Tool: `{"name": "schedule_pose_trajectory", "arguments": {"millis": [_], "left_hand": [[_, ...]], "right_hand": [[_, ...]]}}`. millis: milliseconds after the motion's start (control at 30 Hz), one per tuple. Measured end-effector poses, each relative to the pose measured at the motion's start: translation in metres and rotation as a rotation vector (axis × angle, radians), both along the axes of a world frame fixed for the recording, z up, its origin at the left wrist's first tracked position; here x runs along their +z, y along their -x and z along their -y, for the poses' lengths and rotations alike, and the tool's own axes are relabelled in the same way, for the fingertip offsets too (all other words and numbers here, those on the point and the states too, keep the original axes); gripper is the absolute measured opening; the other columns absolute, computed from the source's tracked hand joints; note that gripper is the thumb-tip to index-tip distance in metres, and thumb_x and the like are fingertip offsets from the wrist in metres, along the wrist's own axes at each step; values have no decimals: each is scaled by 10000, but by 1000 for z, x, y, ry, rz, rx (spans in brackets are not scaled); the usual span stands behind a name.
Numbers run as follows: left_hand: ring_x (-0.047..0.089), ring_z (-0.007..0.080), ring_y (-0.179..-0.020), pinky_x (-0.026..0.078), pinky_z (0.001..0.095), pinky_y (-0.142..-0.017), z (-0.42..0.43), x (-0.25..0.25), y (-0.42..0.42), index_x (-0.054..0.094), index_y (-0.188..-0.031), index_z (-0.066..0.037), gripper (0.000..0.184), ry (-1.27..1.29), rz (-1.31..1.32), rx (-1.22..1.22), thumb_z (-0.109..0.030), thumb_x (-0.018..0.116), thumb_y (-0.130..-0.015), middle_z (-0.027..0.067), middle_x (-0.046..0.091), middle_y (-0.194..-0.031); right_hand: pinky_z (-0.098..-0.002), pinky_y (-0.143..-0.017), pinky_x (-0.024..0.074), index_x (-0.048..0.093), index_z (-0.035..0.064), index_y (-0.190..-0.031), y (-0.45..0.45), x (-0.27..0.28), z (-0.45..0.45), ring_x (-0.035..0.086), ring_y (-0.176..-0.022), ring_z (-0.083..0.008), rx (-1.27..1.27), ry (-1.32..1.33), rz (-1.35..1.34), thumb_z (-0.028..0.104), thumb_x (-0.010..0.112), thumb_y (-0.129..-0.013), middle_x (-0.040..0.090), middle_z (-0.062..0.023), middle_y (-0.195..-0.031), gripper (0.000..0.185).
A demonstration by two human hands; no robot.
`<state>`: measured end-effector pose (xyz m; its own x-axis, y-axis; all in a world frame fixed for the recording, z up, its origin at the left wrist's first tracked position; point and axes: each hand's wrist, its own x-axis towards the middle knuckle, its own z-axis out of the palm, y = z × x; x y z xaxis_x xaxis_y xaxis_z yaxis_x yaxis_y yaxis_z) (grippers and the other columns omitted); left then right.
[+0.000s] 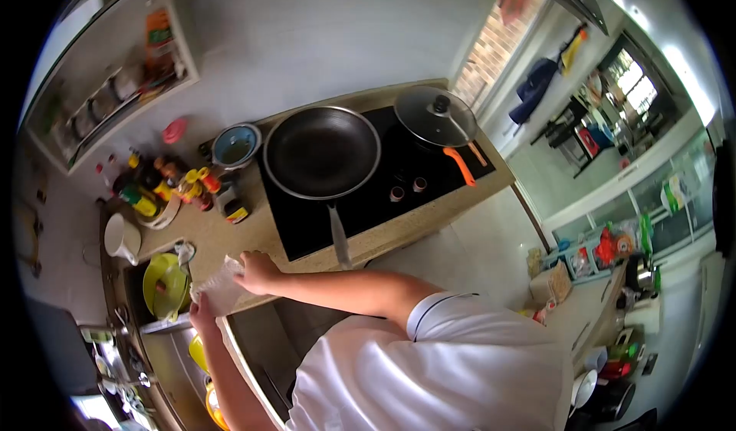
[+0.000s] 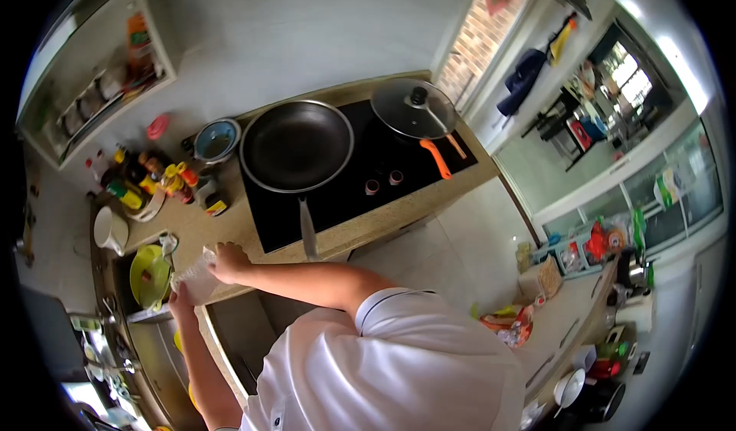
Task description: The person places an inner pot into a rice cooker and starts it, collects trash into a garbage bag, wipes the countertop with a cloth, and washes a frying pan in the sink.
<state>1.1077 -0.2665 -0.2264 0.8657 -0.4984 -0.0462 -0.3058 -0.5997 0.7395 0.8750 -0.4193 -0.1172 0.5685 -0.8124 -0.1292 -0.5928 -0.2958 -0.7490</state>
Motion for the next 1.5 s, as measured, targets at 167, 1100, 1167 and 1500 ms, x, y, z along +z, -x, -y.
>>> {"name": "schedule_pose_trajectory", "arguments": {"millis": [167, 1100, 1167, 1500], "left_hand": [[555, 218, -536, 479, 390, -524, 9, -23, 38, 597, -823, 20, 202, 207, -4, 1, -127, 734, -839, 101, 616, -669], [659, 221, -944, 556, 368, -865, 279, 172, 488, 576, -1138, -28, 220, -19, -1457, -960, -192, 611, -997, 96, 647, -1011], [649, 223, -953, 548, 379, -859, 308, 157, 536, 564, -1164, -43, 240, -24, -1494, -866, -205, 616, -995, 91, 629, -1014], [564, 349, -1191, 481, 494, -976, 378, 103, 630, 422, -1336, 2, 760, 165, -1693, -408, -574, 659, -901, 215, 543, -1261]], "right_hand": [[-403, -756, 546, 669, -10, -970, 97, 37, 23, 672, -891, -293, 255, 68, 458, 246, 754, -864, 656, -160, -989, 289], [-475, -933, 506, 659, 15, -1146, 570, 2, 386, 644, -1051, -394, -897, 548, -346, 290, 699, -849, 684, -216, -1087, 406], [-477, -916, 508, 671, 14, -1108, 586, -1, 389, 655, -1006, -397, -898, 614, -189, 332, 703, -853, 692, -212, -1078, 408], [-425, -897, 525, 642, -30, -1151, 616, 8, 413, 651, -998, -382, -653, 441, -81, 392, 721, -887, 634, -220, -1169, 504]]}}
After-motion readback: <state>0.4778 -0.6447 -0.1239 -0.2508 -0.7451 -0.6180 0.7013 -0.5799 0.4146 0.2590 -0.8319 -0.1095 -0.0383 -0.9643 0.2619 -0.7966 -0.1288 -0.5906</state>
